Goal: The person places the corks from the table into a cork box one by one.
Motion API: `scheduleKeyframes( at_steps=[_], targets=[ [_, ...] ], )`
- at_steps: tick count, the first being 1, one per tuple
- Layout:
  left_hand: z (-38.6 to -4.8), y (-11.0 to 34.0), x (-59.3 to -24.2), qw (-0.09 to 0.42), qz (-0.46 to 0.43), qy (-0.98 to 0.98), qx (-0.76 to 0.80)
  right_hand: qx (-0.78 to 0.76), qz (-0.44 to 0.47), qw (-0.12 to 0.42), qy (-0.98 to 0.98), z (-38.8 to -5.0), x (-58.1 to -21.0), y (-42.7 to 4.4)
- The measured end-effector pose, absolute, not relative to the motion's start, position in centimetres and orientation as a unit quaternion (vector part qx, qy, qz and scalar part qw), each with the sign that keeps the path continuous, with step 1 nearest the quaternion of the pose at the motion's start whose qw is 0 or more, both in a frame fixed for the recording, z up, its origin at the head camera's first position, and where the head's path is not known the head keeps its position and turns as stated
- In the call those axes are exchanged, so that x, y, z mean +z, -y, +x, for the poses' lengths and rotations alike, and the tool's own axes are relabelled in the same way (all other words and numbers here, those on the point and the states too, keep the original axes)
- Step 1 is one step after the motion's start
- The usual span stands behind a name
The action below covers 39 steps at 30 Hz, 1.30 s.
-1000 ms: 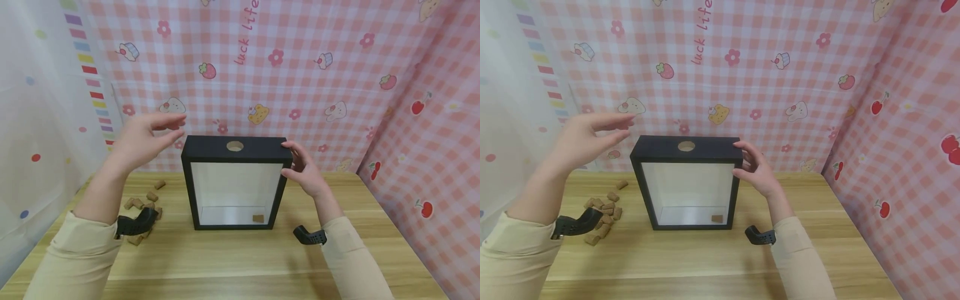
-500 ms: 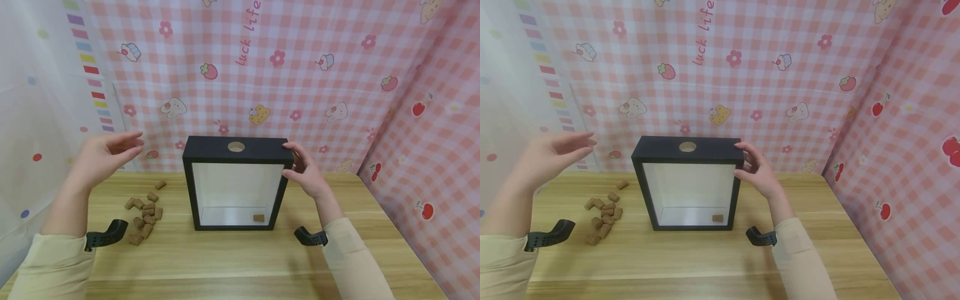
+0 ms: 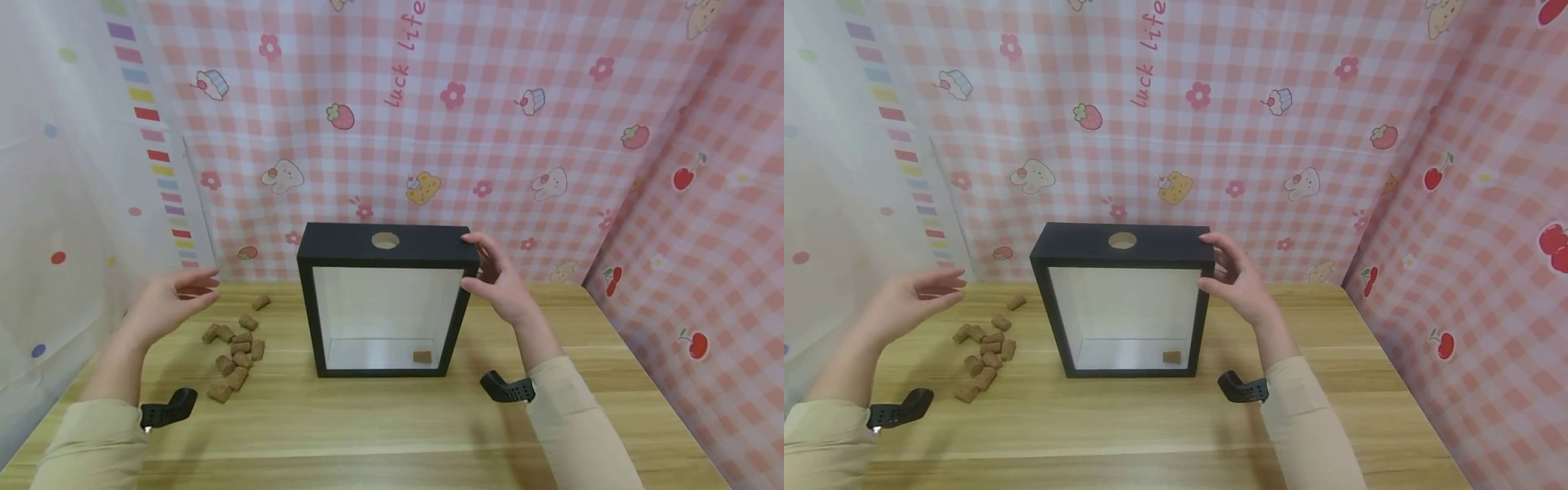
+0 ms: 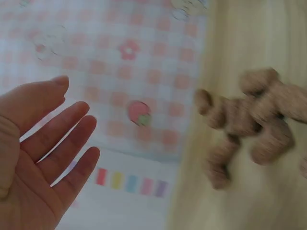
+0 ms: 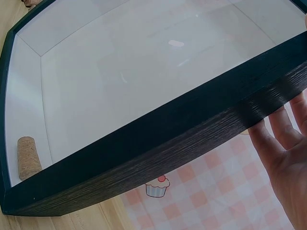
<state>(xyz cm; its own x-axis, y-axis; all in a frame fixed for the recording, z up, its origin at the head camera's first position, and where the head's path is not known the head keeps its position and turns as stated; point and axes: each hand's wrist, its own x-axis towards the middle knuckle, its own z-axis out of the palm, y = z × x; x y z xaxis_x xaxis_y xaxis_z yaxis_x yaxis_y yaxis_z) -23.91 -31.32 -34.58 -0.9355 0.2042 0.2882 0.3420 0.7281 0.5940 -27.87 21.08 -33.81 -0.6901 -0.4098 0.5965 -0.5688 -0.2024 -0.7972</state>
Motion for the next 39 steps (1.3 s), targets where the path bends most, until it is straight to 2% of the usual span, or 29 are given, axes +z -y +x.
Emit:
scheduleKeyframes(
  at_steps=[12,24,39],
  targets=[
    [-23.1,32.7,-40.6,0.061,-0.15,0.918,-0.361,0.668,0.385,0.063,0.633,-27.8,-33.8,-21.1],
    [-21.9,34.3,-44.3,-0.024,-0.126,0.902,-0.411,0.663,0.383,0.063,0.64,-27.7,-33.8,-21.2],
    [-21.5,35.1,-45.4,-0.008,-0.165,0.898,-0.408,0.664,0.377,0.061,0.643,-27.7,-33.7,-21.1]
  ],
)
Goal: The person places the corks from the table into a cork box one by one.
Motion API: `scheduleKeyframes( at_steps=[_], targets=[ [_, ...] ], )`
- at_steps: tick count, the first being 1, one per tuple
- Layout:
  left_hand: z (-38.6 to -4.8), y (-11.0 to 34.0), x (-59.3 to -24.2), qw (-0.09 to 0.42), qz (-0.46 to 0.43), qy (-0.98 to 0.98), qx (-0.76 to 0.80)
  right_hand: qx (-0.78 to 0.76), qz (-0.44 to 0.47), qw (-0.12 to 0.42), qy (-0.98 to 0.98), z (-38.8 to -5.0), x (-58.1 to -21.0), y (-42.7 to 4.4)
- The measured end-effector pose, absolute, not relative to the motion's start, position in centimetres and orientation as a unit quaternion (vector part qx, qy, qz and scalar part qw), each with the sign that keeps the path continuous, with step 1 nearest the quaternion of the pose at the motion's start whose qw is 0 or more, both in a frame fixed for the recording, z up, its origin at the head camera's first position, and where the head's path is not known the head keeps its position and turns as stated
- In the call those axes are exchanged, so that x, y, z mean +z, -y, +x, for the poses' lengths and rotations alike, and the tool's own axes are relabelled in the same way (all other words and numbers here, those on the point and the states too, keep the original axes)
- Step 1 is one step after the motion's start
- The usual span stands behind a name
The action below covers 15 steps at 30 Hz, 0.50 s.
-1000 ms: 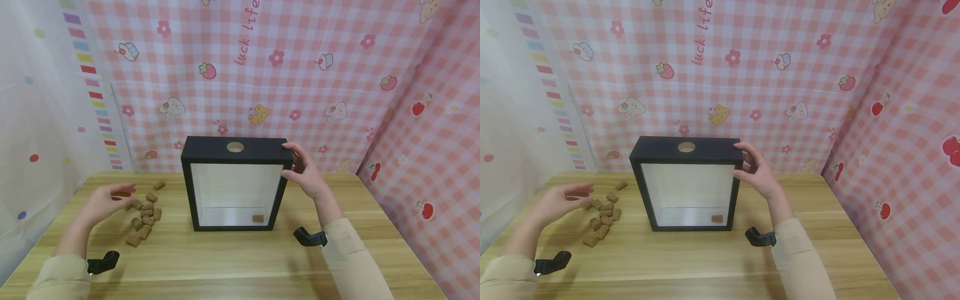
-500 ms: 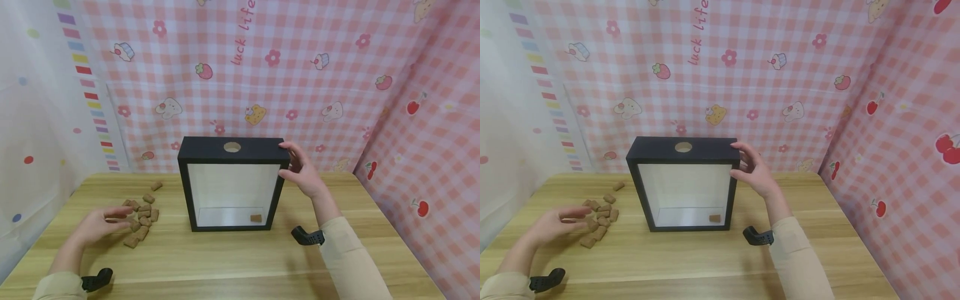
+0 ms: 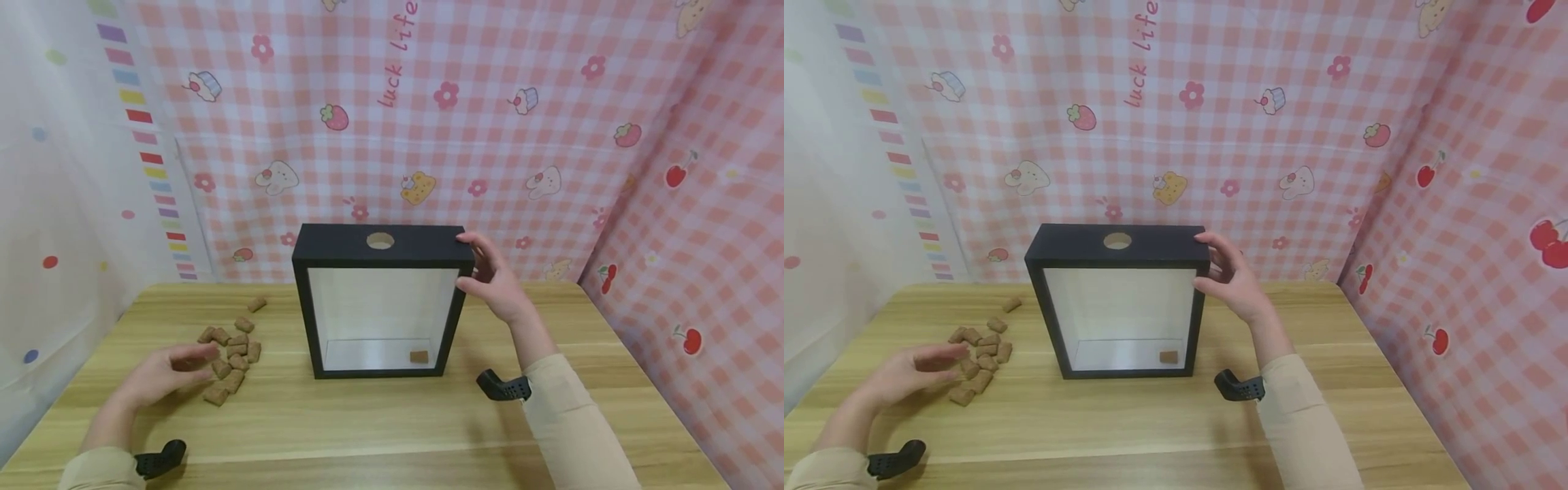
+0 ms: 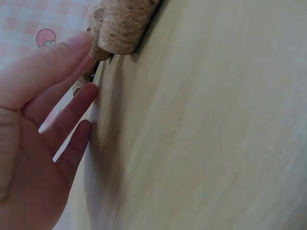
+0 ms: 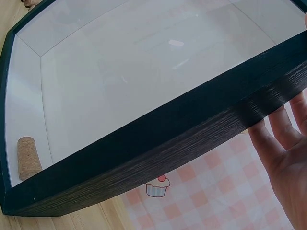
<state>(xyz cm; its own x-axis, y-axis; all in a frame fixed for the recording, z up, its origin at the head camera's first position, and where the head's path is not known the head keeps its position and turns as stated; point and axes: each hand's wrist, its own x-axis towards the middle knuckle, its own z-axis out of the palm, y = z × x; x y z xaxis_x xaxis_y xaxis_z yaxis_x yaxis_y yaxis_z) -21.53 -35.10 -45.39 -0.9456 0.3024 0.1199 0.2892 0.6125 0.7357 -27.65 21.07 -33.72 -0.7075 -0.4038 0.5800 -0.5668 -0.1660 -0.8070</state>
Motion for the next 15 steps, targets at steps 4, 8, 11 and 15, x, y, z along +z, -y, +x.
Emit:
scheduleKeyframes(
  at_steps=[4,8,11,15],
  targets=[
    [-21.46,34.98,-45.56,0.008,0.158,-0.894,0.419,0.664,0.376,0.061,0.643,-27.61,-33.68,-21.07],
    [-21.49,34.95,-45.75,0.007,0.145,-0.898,0.416,0.664,0.376,0.061,0.644,-27.65,-33.68,-21.03],
    [-21.54,34.97,-45.93,0.004,0.141,-0.9,0.413,0.664,0.376,0.06,0.643,-27.71,-33.7,-21.02],
    [-21.53,34.96,-46.15,0.005,0.131,-0.899,0.417,0.665,0.376,0.059,0.642,-27.76,-33.76,-21.06]
  ],
)
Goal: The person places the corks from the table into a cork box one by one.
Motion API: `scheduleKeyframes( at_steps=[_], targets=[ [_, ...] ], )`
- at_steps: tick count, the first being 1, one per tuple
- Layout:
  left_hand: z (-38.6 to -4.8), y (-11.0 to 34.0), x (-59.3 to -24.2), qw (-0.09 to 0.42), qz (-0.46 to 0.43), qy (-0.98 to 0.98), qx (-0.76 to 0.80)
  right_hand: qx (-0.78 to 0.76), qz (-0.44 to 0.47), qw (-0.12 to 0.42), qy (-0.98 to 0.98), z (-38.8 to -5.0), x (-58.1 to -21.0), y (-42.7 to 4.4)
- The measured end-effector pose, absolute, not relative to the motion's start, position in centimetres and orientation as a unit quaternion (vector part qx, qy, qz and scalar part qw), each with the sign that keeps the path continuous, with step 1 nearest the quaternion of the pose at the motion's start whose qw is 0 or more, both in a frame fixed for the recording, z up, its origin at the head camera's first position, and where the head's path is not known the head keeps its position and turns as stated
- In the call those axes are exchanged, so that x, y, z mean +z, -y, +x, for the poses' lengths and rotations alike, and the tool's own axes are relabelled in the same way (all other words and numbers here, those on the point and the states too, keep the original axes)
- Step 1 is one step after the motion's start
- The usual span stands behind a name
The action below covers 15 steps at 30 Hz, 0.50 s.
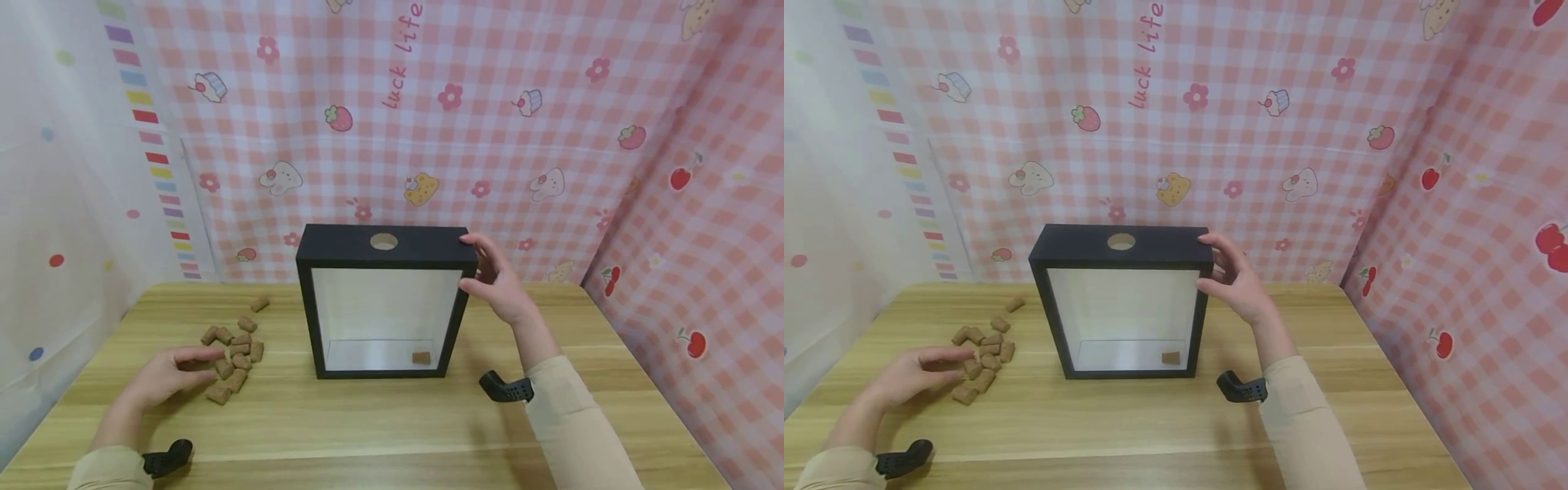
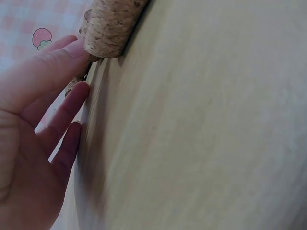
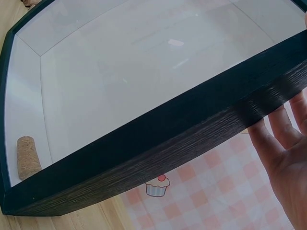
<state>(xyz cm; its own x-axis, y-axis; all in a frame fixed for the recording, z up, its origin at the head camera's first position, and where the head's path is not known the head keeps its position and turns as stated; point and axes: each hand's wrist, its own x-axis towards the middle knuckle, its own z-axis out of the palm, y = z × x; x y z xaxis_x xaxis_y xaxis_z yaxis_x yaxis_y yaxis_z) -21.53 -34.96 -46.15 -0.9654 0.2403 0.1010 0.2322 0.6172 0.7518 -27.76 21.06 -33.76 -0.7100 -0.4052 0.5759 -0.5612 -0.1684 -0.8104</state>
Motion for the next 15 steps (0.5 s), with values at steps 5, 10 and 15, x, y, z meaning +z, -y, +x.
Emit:
scheduleKeyframes(
  at_steps=[5,10,15],
  targets=[
    [-21.52,34.82,-46.32,0.011,0.134,-0.894,0.427,0.667,0.376,0.059,0.641,-27.75,-33.77,-21.19],
    [-21.5,34.95,-46.61,0.006,0.136,-0.891,0.432,0.667,0.378,0.056,0.64,-27.8,-33.75,-21.17],
    [-21.35,35.02,-46.8,-0.003,0.127,-0.899,0.418,0.667,0.378,0.056,0.64,-27.85,-33.79,-21.08]
  ],
)
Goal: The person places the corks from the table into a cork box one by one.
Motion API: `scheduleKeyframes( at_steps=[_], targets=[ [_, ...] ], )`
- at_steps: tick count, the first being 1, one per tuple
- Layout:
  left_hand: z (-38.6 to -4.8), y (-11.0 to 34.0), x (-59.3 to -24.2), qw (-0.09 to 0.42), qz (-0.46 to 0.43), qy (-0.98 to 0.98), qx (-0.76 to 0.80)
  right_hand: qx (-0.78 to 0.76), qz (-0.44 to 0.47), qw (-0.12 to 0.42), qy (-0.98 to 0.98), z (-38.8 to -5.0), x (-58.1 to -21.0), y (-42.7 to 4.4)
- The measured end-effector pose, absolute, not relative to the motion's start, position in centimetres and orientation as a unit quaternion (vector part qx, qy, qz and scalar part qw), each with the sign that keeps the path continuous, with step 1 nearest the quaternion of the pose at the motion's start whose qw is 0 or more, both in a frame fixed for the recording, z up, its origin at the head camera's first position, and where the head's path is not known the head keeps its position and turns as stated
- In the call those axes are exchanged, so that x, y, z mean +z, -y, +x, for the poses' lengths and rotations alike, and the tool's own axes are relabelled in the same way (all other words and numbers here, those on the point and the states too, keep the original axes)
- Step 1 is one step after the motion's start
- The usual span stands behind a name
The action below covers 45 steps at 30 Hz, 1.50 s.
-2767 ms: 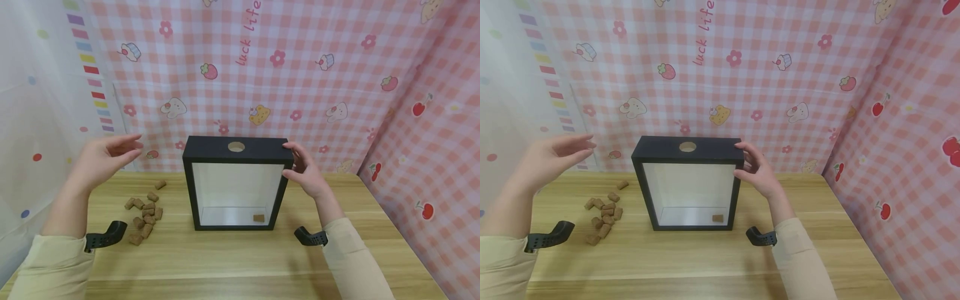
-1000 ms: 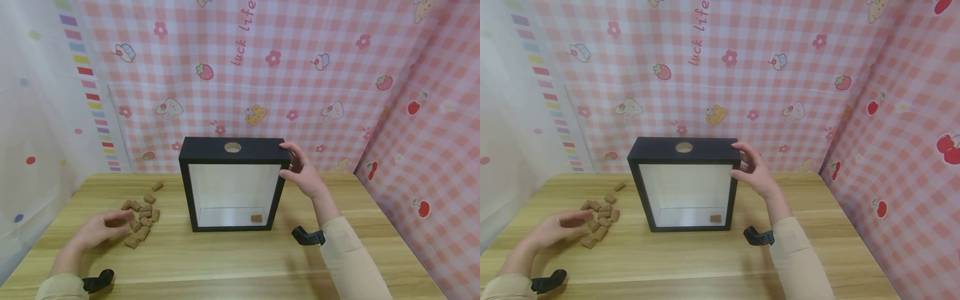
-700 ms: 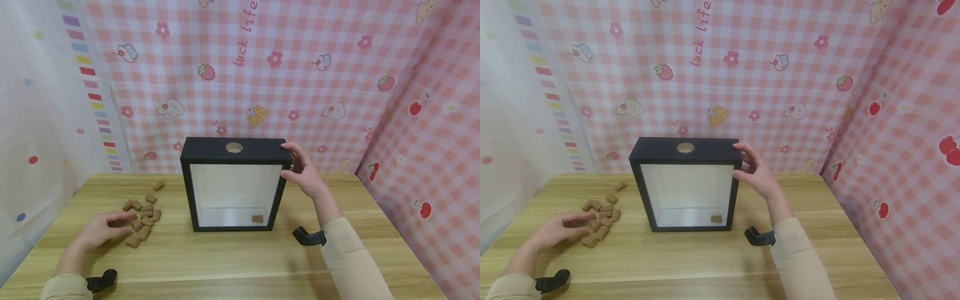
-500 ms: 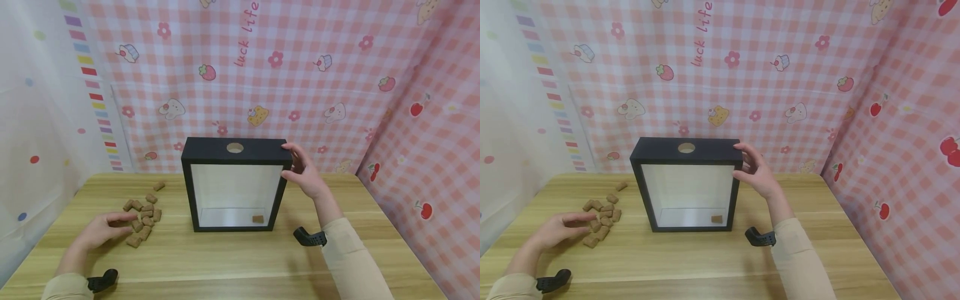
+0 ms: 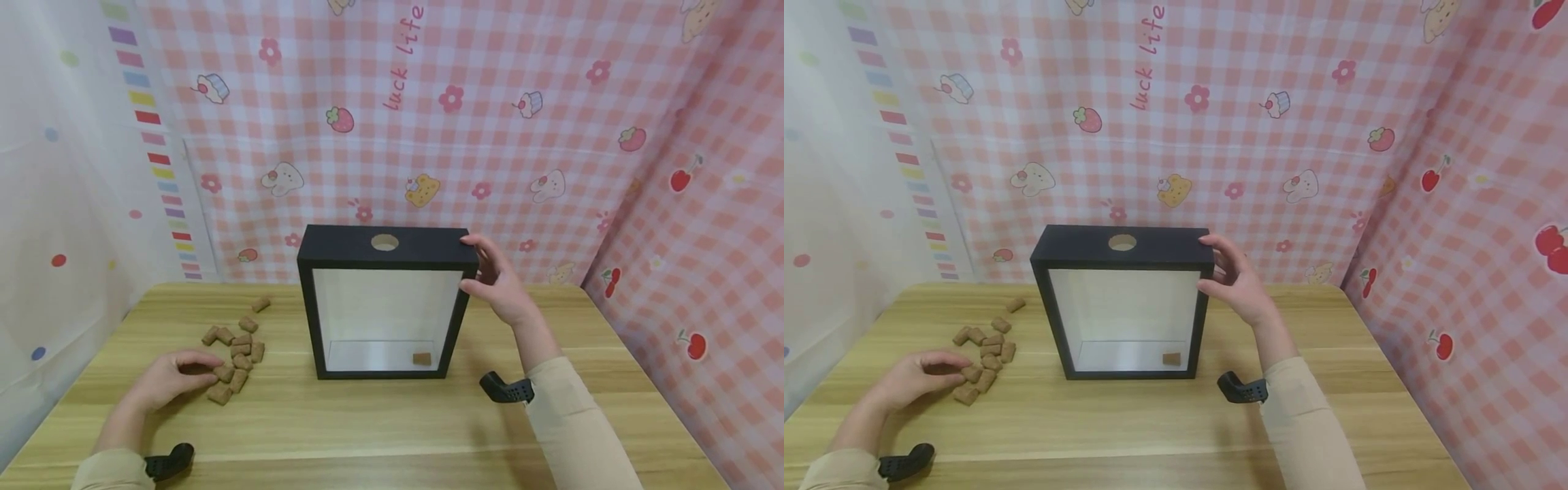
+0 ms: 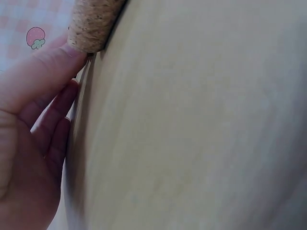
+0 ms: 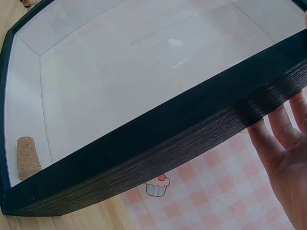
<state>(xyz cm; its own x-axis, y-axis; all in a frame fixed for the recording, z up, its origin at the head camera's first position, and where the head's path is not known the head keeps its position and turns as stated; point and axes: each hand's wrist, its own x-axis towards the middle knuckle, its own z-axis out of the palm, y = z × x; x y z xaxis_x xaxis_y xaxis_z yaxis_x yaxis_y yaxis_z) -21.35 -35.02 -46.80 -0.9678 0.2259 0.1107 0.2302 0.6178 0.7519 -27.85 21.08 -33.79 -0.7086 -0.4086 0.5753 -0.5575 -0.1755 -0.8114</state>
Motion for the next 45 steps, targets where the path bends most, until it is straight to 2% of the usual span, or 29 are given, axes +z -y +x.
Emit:
scheduleKeyframes(
  at_steps=[6,12,16,22,36,45],
  targets=[
    [-21.2,35.0,-47.0,0.001,-0.108,0.901,-0.421,0.667,0.376,0.055,0.641,-27.8,-33.8,-21.0],
    [-21.0,35.4,-46.6,-0.007,-0.132,0.871,-0.472,0.667,0.378,0.056,0.64,-27.9,-33.8,-21.0],
    [-20.9,35.5,-45.7,0.007,-0.14,0.871,-0.471,0.666,0.379,0.059,0.639,-27.9,-33.8,-21.1],
    [-20.7,34.7,-43.3,0.027,-0.117,0.876,-0.467,0.668,0.383,0.056,0.636,-28.0,-33.9,-21.0],
    [-20.8,30.4,-37.2,0.095,-0.178,0.843,-0.498,0.666,0.38,0.059,0.64,-27.8,-33.8,-21.0],
    [-20.3,27.0,-32.9,0.159,-0.189,0.804,-0.541,0.665,0.375,0.059,0.644,-27.8,-33.8,-21.0]
  ],
)
